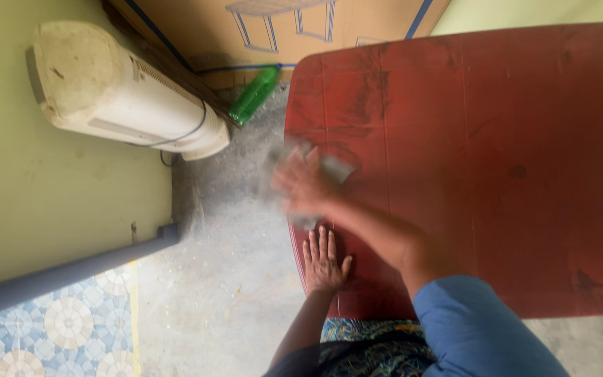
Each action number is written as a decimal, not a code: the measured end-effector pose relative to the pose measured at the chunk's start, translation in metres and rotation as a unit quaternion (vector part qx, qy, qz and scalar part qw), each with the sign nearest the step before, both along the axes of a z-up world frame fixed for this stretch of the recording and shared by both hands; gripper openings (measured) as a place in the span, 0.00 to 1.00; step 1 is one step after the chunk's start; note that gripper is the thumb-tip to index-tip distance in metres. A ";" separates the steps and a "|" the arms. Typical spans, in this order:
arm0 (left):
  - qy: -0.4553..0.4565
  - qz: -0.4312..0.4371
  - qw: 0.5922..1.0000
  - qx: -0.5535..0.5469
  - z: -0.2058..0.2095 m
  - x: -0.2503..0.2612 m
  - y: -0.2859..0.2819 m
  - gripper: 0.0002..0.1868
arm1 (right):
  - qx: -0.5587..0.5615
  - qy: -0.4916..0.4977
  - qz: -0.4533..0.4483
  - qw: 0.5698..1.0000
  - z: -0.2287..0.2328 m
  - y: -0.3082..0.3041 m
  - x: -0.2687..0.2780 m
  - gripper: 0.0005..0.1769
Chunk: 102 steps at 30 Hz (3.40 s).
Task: The person wipes the surface of a red tiled table using a gray cloth. They move the cloth across the table in various directions to clean the entire surface.
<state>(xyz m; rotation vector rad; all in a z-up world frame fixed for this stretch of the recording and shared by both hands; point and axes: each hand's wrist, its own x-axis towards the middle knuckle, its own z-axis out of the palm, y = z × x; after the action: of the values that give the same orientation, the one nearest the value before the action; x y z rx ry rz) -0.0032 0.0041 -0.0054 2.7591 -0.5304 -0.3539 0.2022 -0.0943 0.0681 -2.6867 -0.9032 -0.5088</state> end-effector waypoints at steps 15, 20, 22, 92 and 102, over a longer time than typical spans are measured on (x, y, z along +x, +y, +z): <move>0.062 0.013 0.992 0.109 -0.003 0.002 -0.003 0.47 | -0.117 0.119 0.117 0.979 -0.110 -0.043 0.161 0.26; -0.031 0.027 0.998 0.056 -0.034 -0.009 0.003 0.47 | -0.095 0.202 -0.191 0.956 -0.064 -0.181 0.199 0.39; -0.037 0.029 0.997 0.055 -0.038 -0.014 0.003 0.47 | -0.038 0.287 -0.269 0.919 -0.058 -0.262 0.194 0.41; -0.035 -0.093 0.994 -0.040 -0.040 -0.129 -0.201 0.45 | 0.008 0.164 -0.499 0.851 -0.092 -0.368 -0.484 0.43; 0.074 0.078 0.984 0.141 -0.020 -0.087 -0.338 0.71 | 0.081 0.191 -0.693 0.690 -0.080 -0.653 -0.543 0.44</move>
<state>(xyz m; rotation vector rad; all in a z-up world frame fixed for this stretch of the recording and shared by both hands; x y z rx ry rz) -0.0901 -0.3337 -0.0256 2.9881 -0.2393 -0.6330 -0.3408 -0.7471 -0.0120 -2.5873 1.3737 -0.1763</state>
